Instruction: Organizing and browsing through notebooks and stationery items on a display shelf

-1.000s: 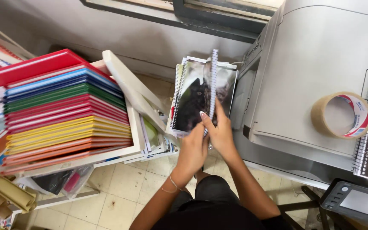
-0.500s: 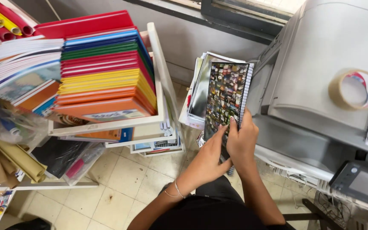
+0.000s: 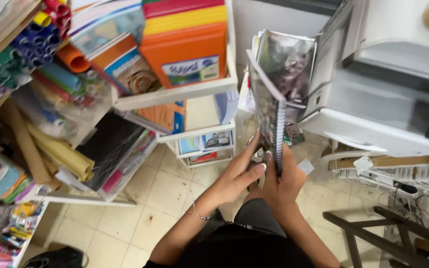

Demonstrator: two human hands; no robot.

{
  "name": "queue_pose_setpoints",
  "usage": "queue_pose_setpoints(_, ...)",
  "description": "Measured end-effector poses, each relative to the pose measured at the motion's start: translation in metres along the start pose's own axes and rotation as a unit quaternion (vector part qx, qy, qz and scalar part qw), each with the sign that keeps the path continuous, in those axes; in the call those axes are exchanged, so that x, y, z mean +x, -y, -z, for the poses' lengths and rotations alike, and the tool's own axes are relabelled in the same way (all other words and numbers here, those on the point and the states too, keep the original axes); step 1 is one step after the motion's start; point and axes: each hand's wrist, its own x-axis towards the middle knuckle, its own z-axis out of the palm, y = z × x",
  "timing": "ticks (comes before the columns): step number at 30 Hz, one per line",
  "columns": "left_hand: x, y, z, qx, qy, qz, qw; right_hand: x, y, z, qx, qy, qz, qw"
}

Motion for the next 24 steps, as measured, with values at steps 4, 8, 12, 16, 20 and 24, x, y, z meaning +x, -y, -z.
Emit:
queue_pose_setpoints(4,-0.059,-0.038,0.001,0.015,-0.026,0.032,0.999,-0.045,0.052,-0.005,0.065,0.02,0.055,0.996)
queue_pose_setpoints(8,-0.095,-0.054,-0.007,0.007,-0.119,0.125,0.985,-0.078,0.084,-0.011,0.065,0.062,0.134,0.987)
queue_pose_setpoints(12,-0.125,0.007,0.003,0.062,-0.233,0.111,0.964,-0.103,0.094,-0.024,0.02,0.117,0.167,0.979)
queue_pose_setpoints(16,-0.133,-0.013,0.007,0.113,-0.303,0.123,0.938,-0.112,0.095,-0.039,0.035,0.087,0.219,0.971)
queue_pose_setpoints(20,-0.134,-0.022,0.016,0.205,-0.35,0.153,0.901,-0.123,0.082,-0.057,0.066,0.098,0.245,0.962)
queue_pose_setpoints(24,-0.122,-0.02,0.023,0.278,-0.376,0.156,0.87,-0.112,0.093,-0.069,0.076,0.105,0.225,0.966)
